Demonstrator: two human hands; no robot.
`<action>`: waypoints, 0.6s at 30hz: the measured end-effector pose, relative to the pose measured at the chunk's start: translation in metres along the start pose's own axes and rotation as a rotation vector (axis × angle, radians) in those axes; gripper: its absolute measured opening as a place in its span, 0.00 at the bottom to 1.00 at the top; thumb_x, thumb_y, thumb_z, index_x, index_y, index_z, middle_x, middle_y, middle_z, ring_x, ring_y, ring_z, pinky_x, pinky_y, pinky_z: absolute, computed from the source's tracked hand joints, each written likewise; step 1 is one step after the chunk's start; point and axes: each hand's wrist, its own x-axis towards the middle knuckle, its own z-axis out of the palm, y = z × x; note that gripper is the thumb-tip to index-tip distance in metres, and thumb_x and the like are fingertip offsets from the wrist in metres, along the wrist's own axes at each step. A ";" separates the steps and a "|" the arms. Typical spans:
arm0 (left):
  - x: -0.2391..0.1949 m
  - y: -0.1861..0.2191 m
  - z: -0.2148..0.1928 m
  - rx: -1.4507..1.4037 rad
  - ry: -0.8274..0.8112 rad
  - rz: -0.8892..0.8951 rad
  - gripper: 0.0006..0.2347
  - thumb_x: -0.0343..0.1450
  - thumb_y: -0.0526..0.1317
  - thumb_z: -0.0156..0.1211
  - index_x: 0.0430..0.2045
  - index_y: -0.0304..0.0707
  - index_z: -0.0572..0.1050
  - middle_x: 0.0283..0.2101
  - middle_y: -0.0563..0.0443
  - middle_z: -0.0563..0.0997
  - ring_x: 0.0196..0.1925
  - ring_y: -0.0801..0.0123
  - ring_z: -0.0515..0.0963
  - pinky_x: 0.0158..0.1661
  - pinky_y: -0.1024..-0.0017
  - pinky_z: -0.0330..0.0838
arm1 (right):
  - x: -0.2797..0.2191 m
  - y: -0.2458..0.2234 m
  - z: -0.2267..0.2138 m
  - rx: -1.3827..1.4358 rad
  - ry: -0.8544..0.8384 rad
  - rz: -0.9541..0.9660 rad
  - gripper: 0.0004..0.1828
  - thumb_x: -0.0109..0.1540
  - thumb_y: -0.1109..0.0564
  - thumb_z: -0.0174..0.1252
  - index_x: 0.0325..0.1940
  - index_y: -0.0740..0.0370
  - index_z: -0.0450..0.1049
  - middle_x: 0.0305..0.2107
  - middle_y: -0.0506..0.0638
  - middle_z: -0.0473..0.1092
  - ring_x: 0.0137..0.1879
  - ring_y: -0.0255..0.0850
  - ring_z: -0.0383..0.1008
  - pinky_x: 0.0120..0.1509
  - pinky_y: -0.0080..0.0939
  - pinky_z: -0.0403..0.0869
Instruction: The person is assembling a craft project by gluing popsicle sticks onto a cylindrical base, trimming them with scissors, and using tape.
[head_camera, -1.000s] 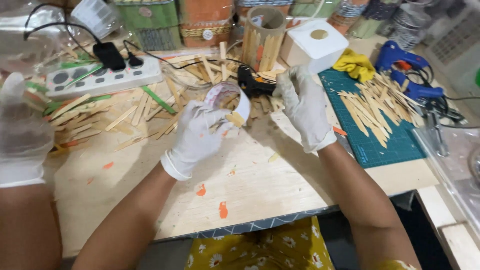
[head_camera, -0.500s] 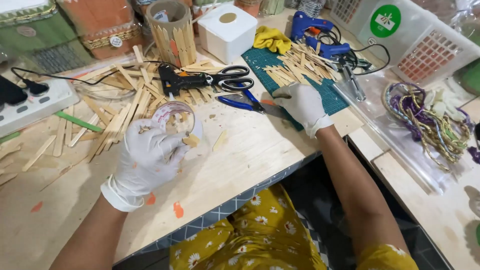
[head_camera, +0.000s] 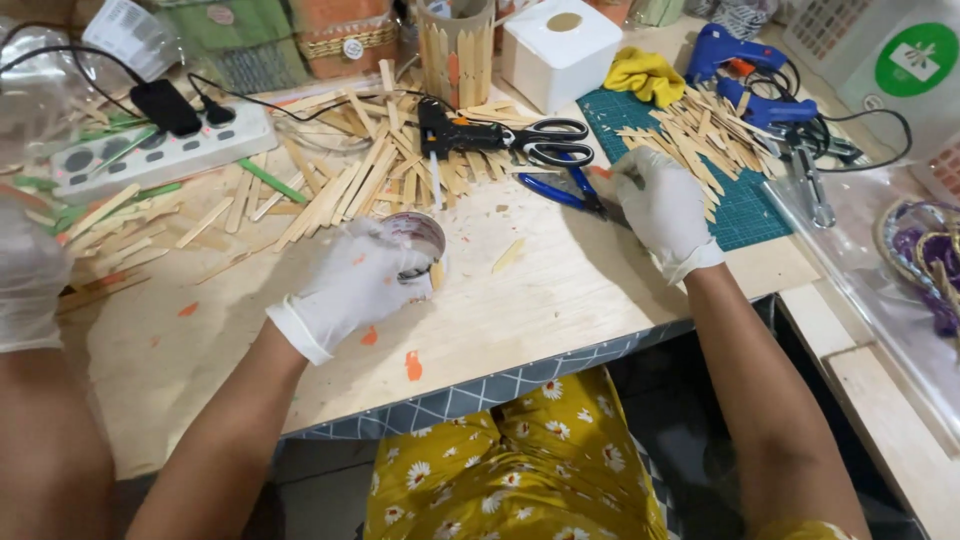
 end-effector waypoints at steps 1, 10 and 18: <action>0.002 0.000 -0.004 -0.024 -0.085 0.038 0.10 0.63 0.49 0.70 0.36 0.59 0.84 0.38 0.52 0.87 0.60 0.55 0.76 0.61 0.60 0.69 | -0.002 -0.019 -0.003 0.102 -0.015 -0.022 0.09 0.66 0.52 0.58 0.50 0.49 0.77 0.41 0.48 0.75 0.54 0.49 0.76 0.58 0.50 0.71; 0.028 -0.013 -0.067 -0.305 0.086 -0.196 0.13 0.64 0.54 0.70 0.43 0.71 0.83 0.40 0.60 0.85 0.53 0.61 0.79 0.55 0.60 0.72 | 0.023 -0.111 0.034 0.293 0.029 -0.363 0.10 0.59 0.52 0.67 0.44 0.46 0.80 0.38 0.45 0.78 0.51 0.45 0.78 0.56 0.46 0.74; 0.068 -0.025 -0.024 -0.541 0.299 -0.138 0.11 0.74 0.49 0.60 0.50 0.62 0.80 0.48 0.51 0.84 0.58 0.52 0.77 0.60 0.54 0.68 | 0.049 -0.132 0.088 0.765 0.105 -0.700 0.06 0.56 0.62 0.69 0.37 0.55 0.82 0.35 0.51 0.79 0.46 0.50 0.78 0.57 0.46 0.74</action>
